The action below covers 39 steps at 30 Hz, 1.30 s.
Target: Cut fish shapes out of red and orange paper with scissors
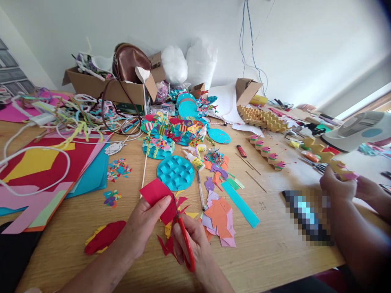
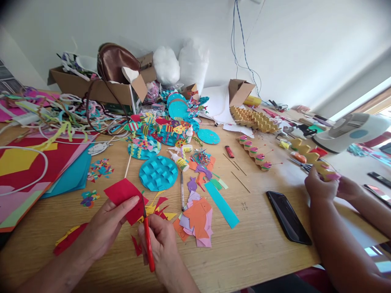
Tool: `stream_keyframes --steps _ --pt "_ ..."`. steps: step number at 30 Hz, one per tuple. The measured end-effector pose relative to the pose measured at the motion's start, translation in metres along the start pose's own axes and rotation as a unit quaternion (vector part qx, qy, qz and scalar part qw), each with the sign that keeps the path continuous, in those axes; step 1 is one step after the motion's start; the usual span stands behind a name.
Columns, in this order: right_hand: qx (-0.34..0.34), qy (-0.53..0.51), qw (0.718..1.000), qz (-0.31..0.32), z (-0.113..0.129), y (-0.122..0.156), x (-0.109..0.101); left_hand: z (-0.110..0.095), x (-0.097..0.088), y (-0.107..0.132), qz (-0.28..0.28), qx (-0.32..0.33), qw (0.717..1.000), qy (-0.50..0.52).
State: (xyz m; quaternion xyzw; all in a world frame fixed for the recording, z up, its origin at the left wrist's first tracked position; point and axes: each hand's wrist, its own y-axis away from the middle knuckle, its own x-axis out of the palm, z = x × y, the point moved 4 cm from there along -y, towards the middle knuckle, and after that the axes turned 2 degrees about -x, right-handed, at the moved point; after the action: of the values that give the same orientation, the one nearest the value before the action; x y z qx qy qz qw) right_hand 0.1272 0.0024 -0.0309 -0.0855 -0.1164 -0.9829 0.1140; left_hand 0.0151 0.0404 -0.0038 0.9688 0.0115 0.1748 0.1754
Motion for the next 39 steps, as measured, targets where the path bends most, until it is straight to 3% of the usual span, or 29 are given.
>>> stream_keyframes --steps 9,14,30,39 --pt "0.002 0.015 1.0 -0.001 0.018 0.0 0.003 0.001 0.006 0.002 0.004 -0.007 0.999 0.036" --pt "0.007 0.014 1.0 -0.003 0.016 0.0 0.004 0.001 0.006 0.004 -0.019 -0.01 0.999 0.036" --pt "0.004 0.021 1.0 -0.004 0.006 0.0 0.001 0.003 0.002 0.001 0.01 -0.005 1.0 0.013" --pt "-0.005 0.002 1.0 0.008 0.004 0.0 0.0 0.002 -0.001 -0.001 -0.007 -0.004 1.0 0.005"
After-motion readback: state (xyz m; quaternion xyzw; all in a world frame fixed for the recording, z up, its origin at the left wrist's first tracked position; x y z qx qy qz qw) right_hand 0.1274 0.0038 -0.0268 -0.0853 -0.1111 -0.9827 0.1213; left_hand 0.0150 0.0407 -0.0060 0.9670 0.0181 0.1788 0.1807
